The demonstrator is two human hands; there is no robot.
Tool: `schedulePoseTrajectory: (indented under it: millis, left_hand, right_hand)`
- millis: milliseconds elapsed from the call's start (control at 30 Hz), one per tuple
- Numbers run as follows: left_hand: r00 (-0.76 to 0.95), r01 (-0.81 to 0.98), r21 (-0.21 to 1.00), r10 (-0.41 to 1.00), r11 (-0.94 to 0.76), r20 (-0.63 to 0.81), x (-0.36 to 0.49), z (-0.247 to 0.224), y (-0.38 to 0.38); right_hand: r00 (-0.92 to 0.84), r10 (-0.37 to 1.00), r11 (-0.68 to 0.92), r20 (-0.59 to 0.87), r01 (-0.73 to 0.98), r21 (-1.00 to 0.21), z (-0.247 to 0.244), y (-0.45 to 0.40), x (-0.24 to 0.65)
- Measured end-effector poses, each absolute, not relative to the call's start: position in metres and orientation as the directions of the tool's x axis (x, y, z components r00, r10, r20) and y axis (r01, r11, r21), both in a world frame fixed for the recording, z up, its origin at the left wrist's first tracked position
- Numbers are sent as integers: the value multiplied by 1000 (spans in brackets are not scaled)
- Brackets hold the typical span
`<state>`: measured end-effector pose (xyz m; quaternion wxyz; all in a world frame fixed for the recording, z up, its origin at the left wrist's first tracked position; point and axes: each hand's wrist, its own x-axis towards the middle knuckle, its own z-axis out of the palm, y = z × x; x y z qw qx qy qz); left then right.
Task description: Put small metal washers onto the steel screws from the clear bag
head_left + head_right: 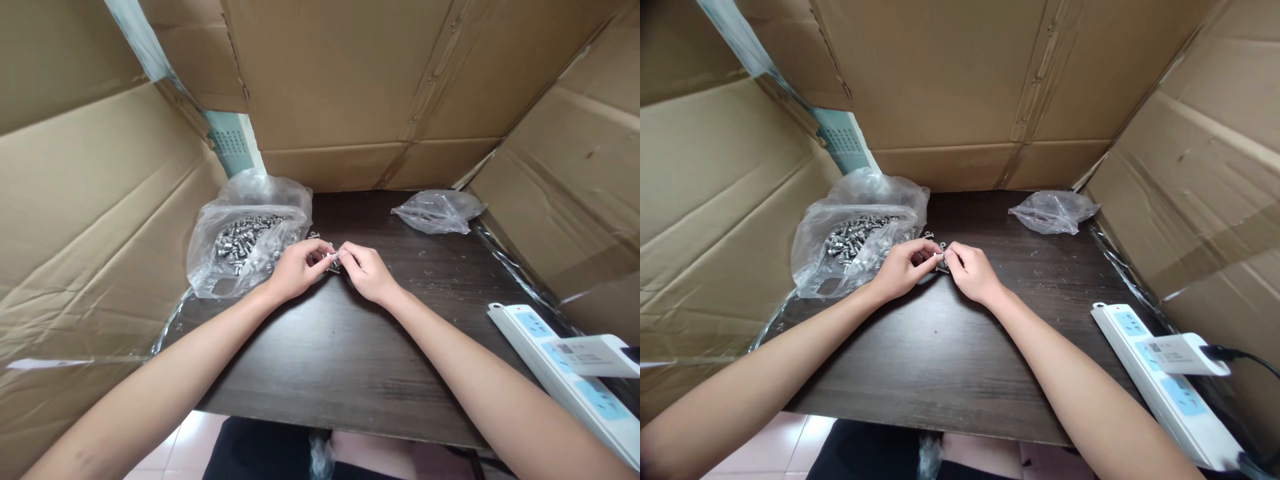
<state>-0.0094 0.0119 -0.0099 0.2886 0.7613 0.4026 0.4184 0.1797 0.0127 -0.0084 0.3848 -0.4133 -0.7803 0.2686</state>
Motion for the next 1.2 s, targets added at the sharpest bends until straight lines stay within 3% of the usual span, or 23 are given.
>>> schedulePoseTrajectory:
  millis: [367,1200]
  left_hand:
    - [329,369,773,851,-515,410,-9,-8,12]
    - [346,386,739,829,-552,439,-9,-9,12]
  right_hand:
    - [-327,895,418,304,372,-829,-7,13,182]
    - [-366,868,479,335,442,-758,-7,13,180]
